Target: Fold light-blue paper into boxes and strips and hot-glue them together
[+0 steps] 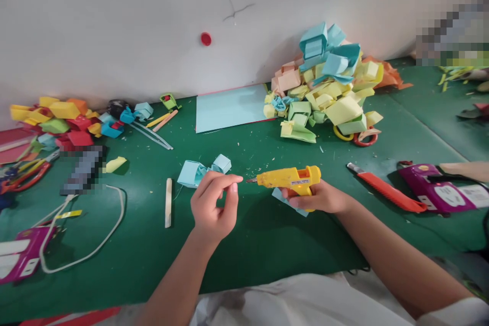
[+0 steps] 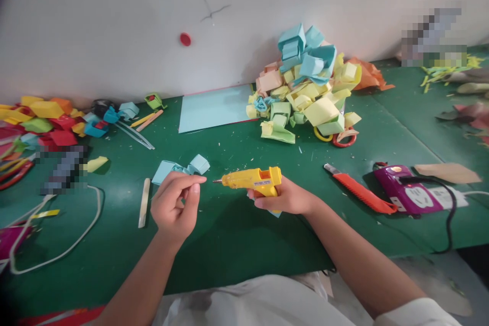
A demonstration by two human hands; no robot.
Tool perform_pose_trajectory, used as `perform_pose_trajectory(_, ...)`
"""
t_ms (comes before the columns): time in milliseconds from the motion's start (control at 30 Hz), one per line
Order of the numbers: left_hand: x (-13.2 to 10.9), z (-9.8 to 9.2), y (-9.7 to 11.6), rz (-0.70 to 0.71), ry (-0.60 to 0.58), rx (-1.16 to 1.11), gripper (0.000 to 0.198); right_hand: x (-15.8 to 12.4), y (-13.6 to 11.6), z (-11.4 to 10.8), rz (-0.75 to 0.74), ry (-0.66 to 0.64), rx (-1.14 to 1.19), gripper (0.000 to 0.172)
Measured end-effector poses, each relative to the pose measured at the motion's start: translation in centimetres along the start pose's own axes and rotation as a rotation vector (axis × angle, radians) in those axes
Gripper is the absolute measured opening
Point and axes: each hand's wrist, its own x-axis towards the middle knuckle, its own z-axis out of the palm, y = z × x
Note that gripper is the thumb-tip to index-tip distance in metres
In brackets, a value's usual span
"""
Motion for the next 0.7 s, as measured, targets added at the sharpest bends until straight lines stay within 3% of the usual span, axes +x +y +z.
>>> perform_pose_trajectory(300, 0.0, 0.3, -0.4, -0.032, 0.053, -0.017, 0.017, -0.6, 0.6, -0.7, -0.022, -0.031, 0.081, 0.031)
perform_pose_trajectory(700, -0.9, 0.8, -1.0, -0.162, -0.019, -0.061, 0.01, -0.8, 2.4, -1.5, -0.143, -0.042, 0.243, 0.025)
